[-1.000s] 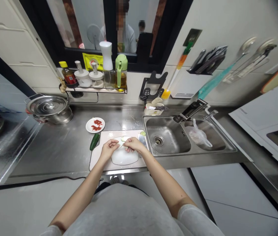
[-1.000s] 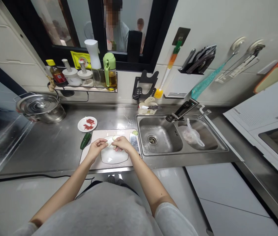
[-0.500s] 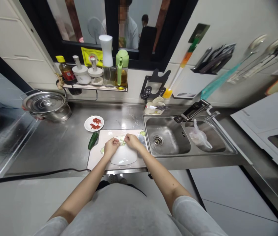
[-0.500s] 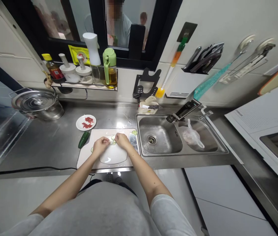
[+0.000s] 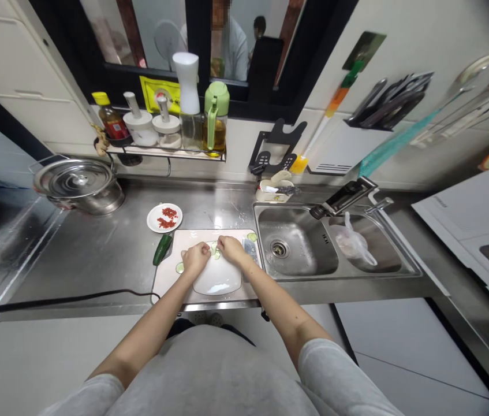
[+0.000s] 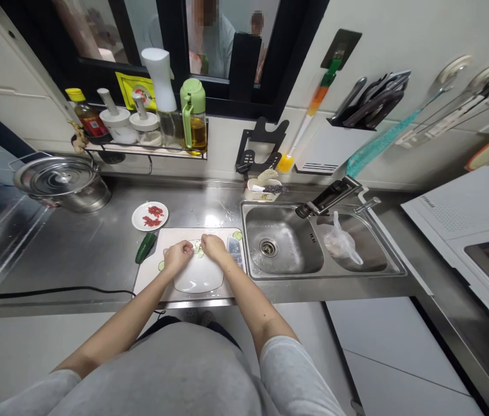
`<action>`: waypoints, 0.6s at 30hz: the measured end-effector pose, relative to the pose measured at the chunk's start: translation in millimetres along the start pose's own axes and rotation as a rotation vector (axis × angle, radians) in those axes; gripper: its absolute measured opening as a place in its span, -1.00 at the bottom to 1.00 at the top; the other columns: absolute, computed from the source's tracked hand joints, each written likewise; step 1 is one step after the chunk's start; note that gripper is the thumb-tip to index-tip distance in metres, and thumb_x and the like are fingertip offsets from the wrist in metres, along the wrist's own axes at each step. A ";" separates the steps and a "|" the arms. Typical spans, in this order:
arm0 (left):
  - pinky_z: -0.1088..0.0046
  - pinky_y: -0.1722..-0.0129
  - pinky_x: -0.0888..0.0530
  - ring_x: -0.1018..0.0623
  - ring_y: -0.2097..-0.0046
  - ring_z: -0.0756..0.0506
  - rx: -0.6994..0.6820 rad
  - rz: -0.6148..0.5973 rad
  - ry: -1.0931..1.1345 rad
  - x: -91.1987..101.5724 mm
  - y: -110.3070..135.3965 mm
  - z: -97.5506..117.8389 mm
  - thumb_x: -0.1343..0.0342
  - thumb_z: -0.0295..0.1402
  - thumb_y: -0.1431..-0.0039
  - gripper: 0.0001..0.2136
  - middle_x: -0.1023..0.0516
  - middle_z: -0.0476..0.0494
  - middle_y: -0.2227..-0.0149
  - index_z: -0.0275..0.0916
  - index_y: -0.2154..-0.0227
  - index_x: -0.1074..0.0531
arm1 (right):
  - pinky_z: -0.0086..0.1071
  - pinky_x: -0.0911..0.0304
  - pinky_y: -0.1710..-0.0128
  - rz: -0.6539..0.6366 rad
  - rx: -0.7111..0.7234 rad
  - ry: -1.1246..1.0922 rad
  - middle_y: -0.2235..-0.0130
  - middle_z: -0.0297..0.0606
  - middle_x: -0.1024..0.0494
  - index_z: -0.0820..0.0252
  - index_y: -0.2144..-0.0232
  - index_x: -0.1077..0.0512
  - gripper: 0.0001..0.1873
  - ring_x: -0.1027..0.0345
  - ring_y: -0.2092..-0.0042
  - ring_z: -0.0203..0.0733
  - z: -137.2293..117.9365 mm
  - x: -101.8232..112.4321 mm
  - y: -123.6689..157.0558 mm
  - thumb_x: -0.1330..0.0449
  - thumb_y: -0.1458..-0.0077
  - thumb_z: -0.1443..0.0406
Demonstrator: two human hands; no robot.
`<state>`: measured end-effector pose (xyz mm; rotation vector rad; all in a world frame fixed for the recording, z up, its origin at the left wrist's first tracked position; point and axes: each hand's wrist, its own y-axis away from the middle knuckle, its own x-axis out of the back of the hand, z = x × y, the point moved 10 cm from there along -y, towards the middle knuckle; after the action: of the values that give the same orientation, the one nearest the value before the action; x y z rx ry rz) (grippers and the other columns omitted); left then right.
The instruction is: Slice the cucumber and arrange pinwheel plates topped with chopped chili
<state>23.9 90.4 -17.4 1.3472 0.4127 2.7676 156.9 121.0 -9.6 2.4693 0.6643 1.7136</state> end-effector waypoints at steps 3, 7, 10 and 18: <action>0.26 0.07 -0.16 -0.53 0.18 -0.17 -0.011 0.006 -0.017 -0.4 -1.5 0.5 -0.06 -0.36 -0.01 -0.82 -0.62 -0.02 0.34 -0.08 0.32 -0.49 | -0.45 -0.08 0.24 -0.011 0.016 0.025 0.17 -0.16 -0.54 0.18 0.18 -0.44 -0.81 -0.36 0.15 -0.20 -1.0 -1.7 -1.7 -0.07 -0.19 0.29; 0.26 0.08 -0.15 -0.53 0.17 -0.18 -0.018 -0.006 -0.048 -3.2 -3.4 1.7 -0.05 -0.37 -0.01 -0.81 -0.62 -0.05 0.34 -0.09 0.30 -0.49 | -0.45 -0.09 0.24 -0.023 0.031 0.057 0.15 -0.14 -0.53 0.19 0.17 -0.43 -0.80 -0.36 0.14 -0.19 -1.4 -4.1 -3.0 -0.06 -0.20 0.28; 0.26 0.08 -0.14 -0.53 0.17 -0.18 -0.023 -0.011 -0.073 -4.7 -4.3 3.3 -0.04 -0.37 -0.02 -0.80 -0.61 -0.06 0.34 -0.09 0.29 -0.49 | -0.44 -0.09 0.25 -0.030 0.039 0.084 0.15 -0.14 -0.53 0.19 0.17 -0.43 -0.80 -0.35 0.14 -0.18 -1.7 -5.9 -3.4 -0.05 -0.20 0.29; 0.24 0.11 -0.14 -0.52 0.17 -0.20 -0.036 -0.020 -0.129 -7.8 -6.3 5.6 -0.02 -0.36 -0.04 -0.80 -0.61 -0.08 0.33 -0.10 0.29 -0.49 | -0.40 -0.14 0.17 -0.046 0.058 0.156 0.10 -0.09 -0.50 0.20 0.13 -0.40 -0.79 -0.31 0.05 -0.11 -6.7 -10.2 -3.3 -0.05 -0.22 0.29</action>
<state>32.6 96.5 -21.7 1.4941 0.3656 2.6395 146.8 118.8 -17.1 2.3536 0.7891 1.9105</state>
